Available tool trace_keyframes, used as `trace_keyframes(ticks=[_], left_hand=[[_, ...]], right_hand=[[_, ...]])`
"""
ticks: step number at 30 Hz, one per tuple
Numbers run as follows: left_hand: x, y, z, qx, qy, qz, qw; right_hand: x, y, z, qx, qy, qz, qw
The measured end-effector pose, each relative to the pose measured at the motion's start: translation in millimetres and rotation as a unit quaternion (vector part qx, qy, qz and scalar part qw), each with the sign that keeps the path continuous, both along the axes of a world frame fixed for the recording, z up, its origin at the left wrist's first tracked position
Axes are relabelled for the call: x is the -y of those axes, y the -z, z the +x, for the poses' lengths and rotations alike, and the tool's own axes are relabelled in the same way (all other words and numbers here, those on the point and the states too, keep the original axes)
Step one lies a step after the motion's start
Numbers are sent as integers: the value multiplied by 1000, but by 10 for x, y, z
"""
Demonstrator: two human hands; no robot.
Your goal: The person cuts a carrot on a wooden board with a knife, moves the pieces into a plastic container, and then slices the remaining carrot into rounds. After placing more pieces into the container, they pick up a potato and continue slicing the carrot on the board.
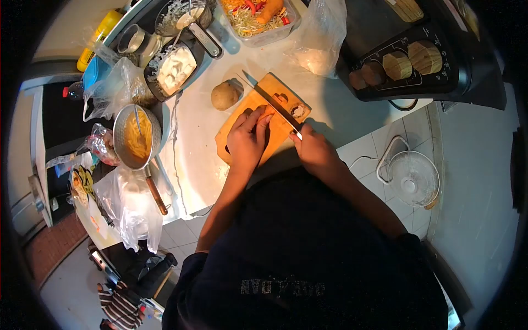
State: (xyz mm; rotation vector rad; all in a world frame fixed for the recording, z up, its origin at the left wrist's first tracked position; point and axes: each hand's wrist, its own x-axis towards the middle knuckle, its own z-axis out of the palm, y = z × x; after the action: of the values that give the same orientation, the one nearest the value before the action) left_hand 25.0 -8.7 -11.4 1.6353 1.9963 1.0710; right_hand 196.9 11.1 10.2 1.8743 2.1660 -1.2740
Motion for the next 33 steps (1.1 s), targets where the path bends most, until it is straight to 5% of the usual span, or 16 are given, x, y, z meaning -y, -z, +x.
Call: trace_keyframes(ticks=[33], left_hand=[[24, 23, -27, -20, 15, -8, 1000]], right_hand=[[86, -57, 196, -53, 1, 98, 994]])
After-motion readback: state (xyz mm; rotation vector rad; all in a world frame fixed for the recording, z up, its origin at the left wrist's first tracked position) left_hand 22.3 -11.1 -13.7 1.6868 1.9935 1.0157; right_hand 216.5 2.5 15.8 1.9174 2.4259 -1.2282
